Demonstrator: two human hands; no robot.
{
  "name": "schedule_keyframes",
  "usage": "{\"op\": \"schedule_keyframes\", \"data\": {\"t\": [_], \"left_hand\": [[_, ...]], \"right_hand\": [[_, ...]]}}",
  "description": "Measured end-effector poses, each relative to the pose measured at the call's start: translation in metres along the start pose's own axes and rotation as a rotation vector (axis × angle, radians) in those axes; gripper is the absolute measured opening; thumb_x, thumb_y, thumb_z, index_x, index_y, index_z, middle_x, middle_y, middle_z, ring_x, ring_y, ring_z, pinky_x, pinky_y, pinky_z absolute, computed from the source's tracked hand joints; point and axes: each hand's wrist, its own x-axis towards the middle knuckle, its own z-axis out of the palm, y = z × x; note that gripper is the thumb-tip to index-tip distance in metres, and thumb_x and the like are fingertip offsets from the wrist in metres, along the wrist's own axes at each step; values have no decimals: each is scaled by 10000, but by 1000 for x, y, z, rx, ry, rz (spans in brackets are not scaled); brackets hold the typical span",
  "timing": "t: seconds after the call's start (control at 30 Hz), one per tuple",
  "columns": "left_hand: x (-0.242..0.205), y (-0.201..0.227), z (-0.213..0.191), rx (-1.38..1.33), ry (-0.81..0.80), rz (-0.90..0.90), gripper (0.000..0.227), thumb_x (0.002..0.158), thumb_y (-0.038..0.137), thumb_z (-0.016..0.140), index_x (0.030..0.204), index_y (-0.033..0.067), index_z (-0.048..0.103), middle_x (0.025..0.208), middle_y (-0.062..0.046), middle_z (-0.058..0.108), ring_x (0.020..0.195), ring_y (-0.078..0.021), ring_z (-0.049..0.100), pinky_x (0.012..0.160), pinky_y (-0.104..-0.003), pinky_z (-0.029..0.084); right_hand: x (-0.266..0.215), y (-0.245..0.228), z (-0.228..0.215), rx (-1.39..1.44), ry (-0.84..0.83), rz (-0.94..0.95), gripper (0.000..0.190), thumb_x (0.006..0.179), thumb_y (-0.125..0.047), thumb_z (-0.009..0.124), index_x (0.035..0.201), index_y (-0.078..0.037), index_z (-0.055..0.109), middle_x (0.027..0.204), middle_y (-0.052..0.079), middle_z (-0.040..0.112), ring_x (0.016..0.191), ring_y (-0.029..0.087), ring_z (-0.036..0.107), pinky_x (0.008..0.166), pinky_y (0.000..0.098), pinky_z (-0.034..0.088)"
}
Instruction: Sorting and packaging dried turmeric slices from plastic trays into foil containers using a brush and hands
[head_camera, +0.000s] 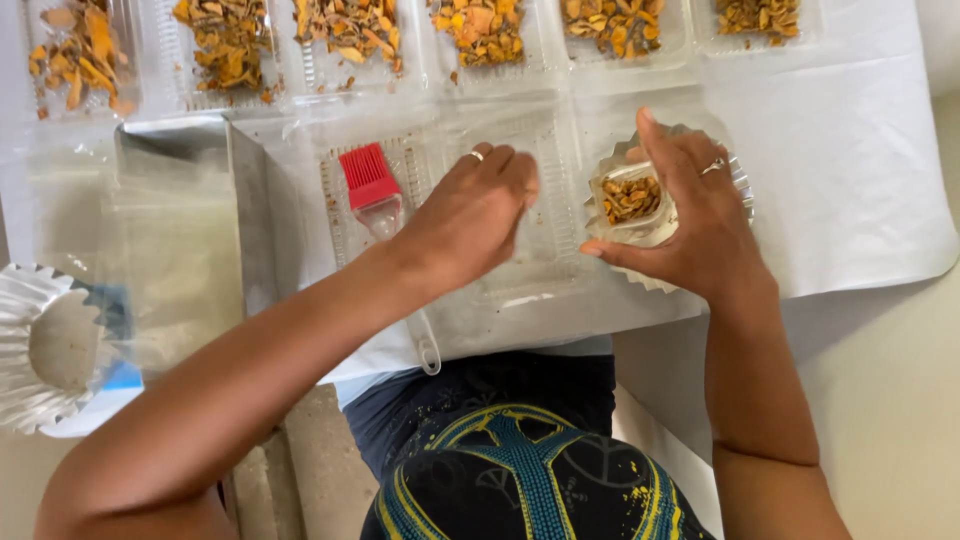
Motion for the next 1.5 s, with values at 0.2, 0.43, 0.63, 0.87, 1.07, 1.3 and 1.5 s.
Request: {"op": "schedule_keyframes", "data": {"t": [0.2,0.43,0.63,0.87,1.07,1.3,1.5], "left_hand": [[28,67,-48,-339,136,47,258,861,-202,507,883,49,561,836,-108,612,775,-261,553,654,-389,459],[29,70,-66,-188,245,135,278,916,-3,732,845,89,480,794,-73,581,758,-280,570,673,-425,472],[29,64,-68,-377,-24,-272,363,933,317,687,1195,66,677,1082,-118,774,953,-223,762,775,-380,596],[27,62,-61,-512,-114,-401,145,859,125,744,794,152,617,731,18,697,641,-130,631,555,-323,462],[19,59,-101,-637,-221,-421,166,917,82,765,822,131,637,768,-2,659,667,-96,579,575,-260,450],[0,52,-119,-556,-228,-313,83,903,220,736,948,154,714,898,16,724,830,-108,667,727,-271,531],[-3,51,-123,-525,-525,-431,155,915,141,806,842,120,671,854,-15,722,718,-120,645,611,-262,469]], "right_hand": [[2,-5,2,-42,-1,23,1090,873,-509,864,1651,-8,287,1407,237,536,1308,403,508,1141,514,425],[3,-8,2,-21,44,-3,1099,883,-374,946,1668,-51,248,1363,219,598,1287,370,589,1123,482,406],[-1,-19,9,76,92,59,1220,806,-496,1011,1682,-129,245,1313,133,380,682,110,416,601,288,460],[-2,-22,26,-65,113,26,1364,756,-654,1000,1688,-52,208,1135,66,372,1081,243,374,873,338,438],[8,-40,-12,180,-54,195,1258,637,-723,736,1666,-169,271,1170,65,647,997,174,583,861,350,493],[13,-48,3,548,-159,376,669,831,-508,734,1375,-130,643,782,-80,623,621,13,440,578,208,386],[10,-53,16,495,-172,306,527,763,-495,795,1095,-92,722,636,-71,523,562,47,416,527,243,357]]}}
